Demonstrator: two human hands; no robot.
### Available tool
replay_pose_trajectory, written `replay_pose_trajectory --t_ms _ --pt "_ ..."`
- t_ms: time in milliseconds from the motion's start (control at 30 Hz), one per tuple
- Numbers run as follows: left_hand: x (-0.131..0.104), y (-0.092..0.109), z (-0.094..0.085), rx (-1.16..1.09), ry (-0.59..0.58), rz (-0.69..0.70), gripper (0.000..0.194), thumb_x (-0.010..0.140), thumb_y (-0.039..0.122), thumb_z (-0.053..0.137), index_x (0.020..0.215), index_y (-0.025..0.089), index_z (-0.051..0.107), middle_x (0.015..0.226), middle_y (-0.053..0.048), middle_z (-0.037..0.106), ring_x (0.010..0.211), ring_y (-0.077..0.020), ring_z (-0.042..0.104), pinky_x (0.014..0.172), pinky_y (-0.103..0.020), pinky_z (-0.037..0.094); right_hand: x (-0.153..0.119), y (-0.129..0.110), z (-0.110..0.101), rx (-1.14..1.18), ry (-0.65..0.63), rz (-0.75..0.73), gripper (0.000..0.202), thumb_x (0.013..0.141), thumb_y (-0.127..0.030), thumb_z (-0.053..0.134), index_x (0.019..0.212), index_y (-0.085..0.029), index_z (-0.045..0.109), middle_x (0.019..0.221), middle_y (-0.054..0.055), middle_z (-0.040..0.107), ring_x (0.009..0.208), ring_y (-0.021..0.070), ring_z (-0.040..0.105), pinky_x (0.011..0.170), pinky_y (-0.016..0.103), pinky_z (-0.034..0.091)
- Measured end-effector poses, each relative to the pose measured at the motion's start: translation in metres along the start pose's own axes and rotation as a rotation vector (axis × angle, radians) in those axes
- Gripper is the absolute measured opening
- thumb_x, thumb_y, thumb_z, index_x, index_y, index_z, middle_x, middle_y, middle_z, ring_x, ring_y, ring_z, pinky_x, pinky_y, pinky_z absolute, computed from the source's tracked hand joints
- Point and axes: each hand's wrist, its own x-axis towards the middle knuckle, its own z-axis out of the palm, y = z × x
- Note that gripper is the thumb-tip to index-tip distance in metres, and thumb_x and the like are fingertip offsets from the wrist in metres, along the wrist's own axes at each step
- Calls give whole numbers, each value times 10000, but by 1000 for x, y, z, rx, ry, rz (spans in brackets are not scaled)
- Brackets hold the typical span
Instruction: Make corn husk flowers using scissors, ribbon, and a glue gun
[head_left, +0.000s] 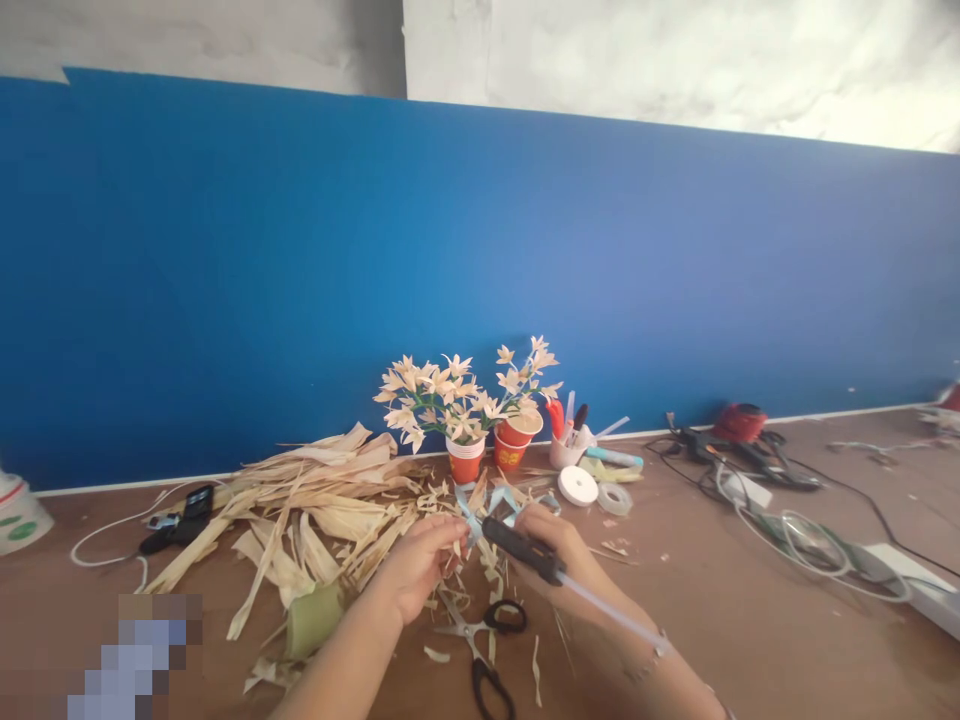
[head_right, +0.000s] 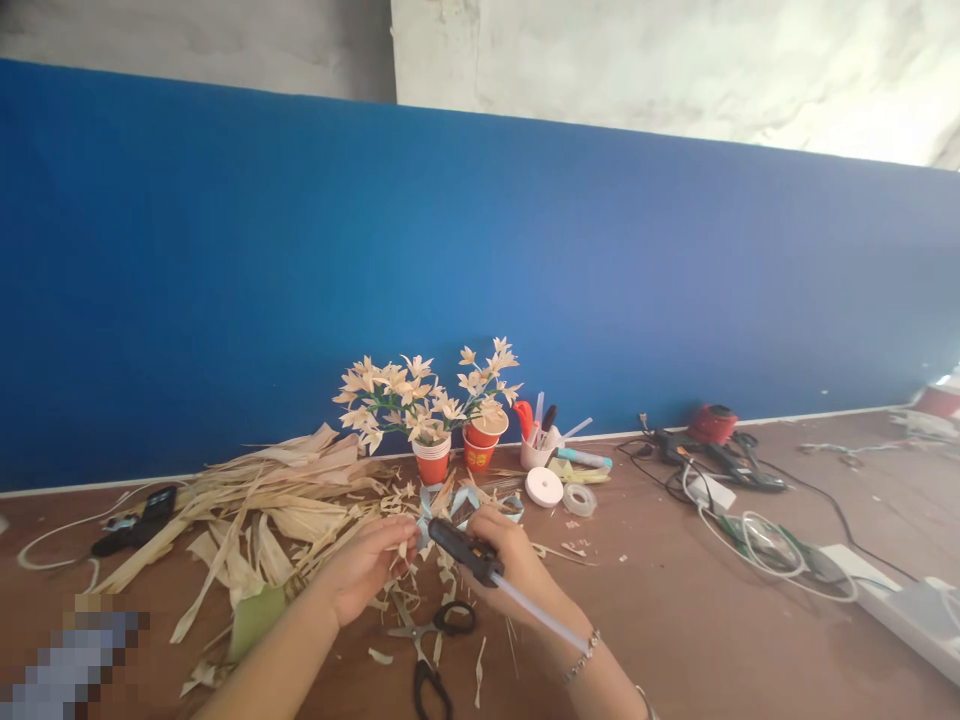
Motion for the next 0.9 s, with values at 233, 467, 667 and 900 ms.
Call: replay_pose_trajectory --t_ms 233,467,667,900 --pt "-1 0 1 20 -10 -12 187 586 265 735 657 144 611 601 22 594 570 -85 523 538 -200 350 -1 1 2 -5 -46 14 104 695 -102 508 643 -175 454 720 1 487 669 133 467 602 225 359" --pt "-2 0 2 9 -2 -30 197 583 261 743 673 140 617 608 22 585 576 -85 521 548 -199 357 0 3 4 -35 -46 23 129 640 -54 491 633 -175 444 728 3 487 665 131 469 605 223 359" --pt "-3 1 2 4 2 -34 179 588 252 740 671 140 627 636 11 598 597 -94 531 563 -204 371 -1 3 3 -42 -21 42 140 637 -43 488 621 -176 447 717 9 492 663 140 472 599 227 360" --pt "-3 1 3 4 -1 -30 168 588 254 739 655 143 631 615 16 598 589 -93 532 572 -208 368 -1 2 3 -55 -27 30 139 631 -49 489 619 -180 442 698 3 475 643 137 467 581 224 356"
